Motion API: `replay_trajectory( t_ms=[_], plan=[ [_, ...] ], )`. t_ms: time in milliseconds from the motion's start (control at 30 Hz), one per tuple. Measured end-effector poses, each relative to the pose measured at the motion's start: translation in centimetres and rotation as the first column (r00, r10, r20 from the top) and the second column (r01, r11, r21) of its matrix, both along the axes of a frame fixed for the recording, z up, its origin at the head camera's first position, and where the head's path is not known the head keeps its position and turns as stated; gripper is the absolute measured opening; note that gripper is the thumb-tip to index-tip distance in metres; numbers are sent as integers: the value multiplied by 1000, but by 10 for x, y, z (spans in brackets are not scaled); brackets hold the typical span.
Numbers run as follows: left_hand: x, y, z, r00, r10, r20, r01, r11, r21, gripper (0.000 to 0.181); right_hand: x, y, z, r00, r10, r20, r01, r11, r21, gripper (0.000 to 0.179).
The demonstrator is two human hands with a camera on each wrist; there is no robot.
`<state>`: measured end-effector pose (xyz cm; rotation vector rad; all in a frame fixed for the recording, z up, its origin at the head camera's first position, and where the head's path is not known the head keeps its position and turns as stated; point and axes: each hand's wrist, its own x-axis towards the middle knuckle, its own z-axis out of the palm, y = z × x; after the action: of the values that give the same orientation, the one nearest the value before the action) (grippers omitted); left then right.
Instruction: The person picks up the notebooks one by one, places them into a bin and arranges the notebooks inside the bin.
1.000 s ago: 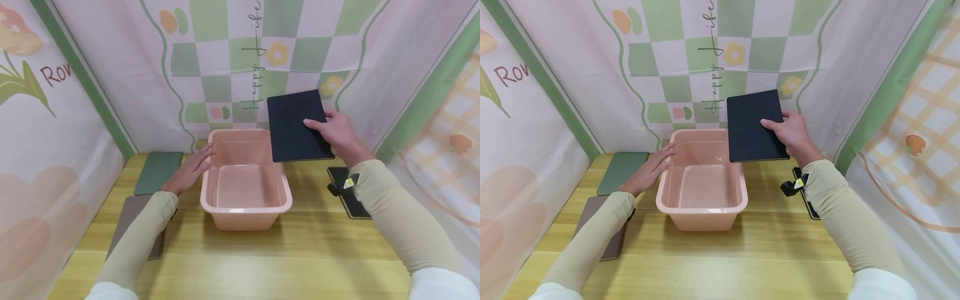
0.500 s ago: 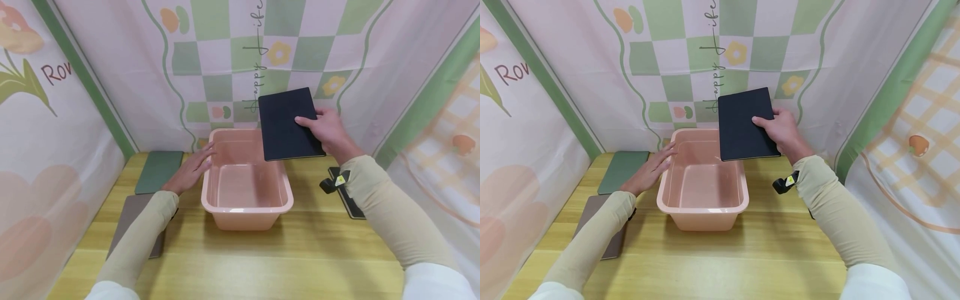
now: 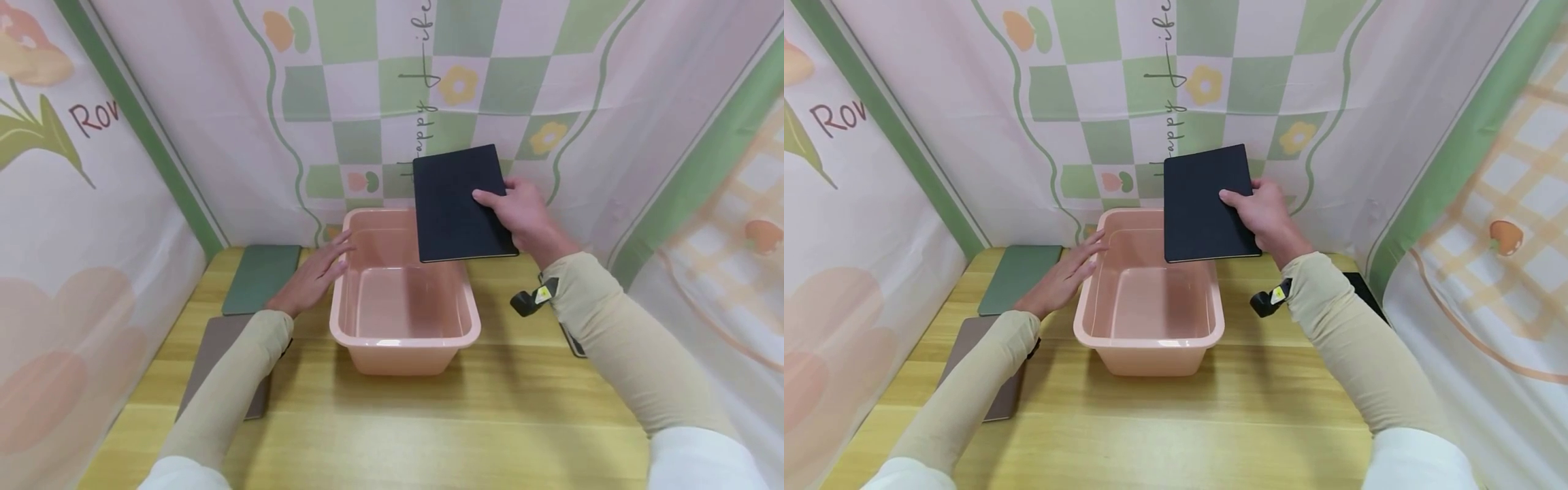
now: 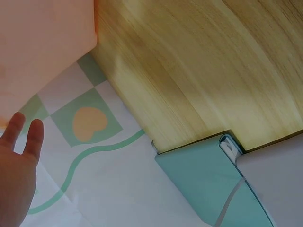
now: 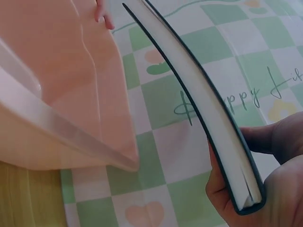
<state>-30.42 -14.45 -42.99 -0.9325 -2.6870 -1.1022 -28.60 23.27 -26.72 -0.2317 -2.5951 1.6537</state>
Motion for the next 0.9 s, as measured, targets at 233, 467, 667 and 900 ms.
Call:
replay_trajectory(
  t_ms=[233,467,667,900],
  plan=[
    [1,0,2,1000,6,-6,-6,1000,0,44,-3,-11,-2,1000,16,25,-15,999,-30,68],
    [2,1,1,1000,4,-5,-4,1000,-4,47,-3,-20,-6,999,35,25,-34,998,-51,62],
    [3,1,1,1000,4,-11,-4,1000,8,47,-5,-26,-7,998,47,41,-44,997,-68,57],
    [2,2,1,1000,9,2,-9,1000,6,46,-9,-36,-8,996,51,77,-45,996,-72,52]
  ],
)
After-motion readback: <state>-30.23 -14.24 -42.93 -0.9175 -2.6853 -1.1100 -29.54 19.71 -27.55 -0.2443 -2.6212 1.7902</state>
